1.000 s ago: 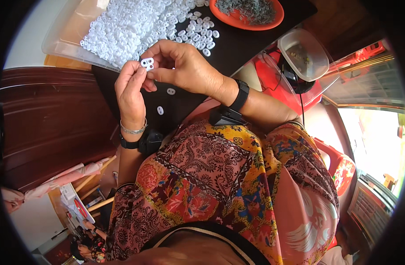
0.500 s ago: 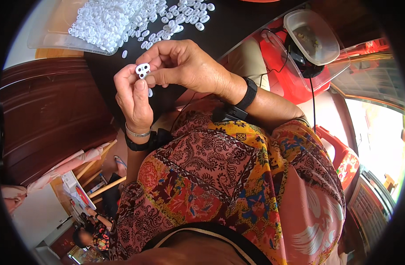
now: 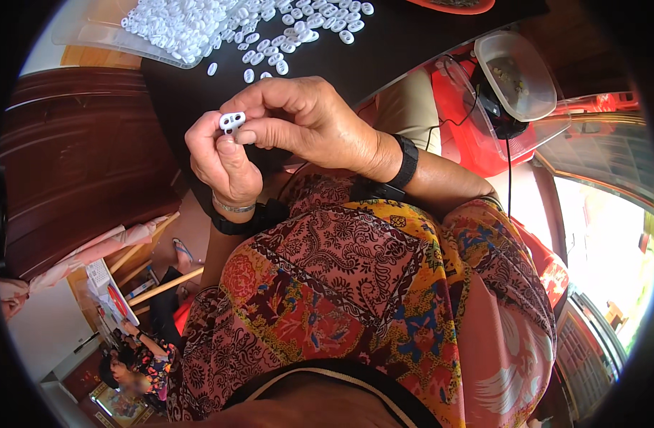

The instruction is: The recorder is manually assembling small white plastic components by inserting metal pins into designated holes.

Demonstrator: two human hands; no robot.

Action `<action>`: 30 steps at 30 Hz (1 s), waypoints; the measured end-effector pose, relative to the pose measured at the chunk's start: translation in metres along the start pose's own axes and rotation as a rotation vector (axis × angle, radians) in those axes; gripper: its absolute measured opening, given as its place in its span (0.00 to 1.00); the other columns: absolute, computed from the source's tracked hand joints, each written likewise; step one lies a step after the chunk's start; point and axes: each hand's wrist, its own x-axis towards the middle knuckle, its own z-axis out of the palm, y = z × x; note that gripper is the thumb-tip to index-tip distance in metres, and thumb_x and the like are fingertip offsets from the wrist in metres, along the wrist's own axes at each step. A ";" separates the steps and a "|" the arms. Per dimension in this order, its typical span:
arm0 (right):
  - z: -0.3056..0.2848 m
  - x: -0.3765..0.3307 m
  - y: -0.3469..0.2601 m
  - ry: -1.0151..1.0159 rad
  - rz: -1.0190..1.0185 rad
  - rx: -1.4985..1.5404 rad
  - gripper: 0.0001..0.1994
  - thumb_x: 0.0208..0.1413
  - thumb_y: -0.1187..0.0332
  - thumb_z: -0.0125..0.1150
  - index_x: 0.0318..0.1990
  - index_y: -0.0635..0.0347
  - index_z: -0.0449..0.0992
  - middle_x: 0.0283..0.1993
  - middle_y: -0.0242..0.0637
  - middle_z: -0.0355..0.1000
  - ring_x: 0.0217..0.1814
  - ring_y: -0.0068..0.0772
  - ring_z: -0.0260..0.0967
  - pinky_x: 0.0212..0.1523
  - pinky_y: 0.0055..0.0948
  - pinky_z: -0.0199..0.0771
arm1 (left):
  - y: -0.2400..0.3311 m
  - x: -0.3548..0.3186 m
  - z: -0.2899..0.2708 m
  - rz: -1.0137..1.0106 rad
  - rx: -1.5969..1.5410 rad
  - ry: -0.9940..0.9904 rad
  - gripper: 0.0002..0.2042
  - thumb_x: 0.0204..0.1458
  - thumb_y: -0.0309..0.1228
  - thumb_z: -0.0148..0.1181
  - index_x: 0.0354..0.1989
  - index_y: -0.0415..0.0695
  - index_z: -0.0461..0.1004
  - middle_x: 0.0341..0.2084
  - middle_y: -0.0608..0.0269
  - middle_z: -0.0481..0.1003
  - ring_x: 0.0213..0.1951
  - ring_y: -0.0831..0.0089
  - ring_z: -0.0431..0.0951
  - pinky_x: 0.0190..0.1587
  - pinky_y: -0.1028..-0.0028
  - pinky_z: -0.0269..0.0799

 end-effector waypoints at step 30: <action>-0.021 0.048 -0.049 -0.092 -0.003 -0.582 0.07 0.53 0.75 0.60 0.39 0.64 0.75 0.36 0.33 0.75 0.37 0.19 0.70 0.41 0.21 0.71 | 0.010 0.003 -0.005 -0.283 -0.210 0.063 0.14 0.60 0.35 0.42 0.41 0.35 0.65 0.19 0.66 0.65 0.21 0.81 0.62 0.25 0.79 0.58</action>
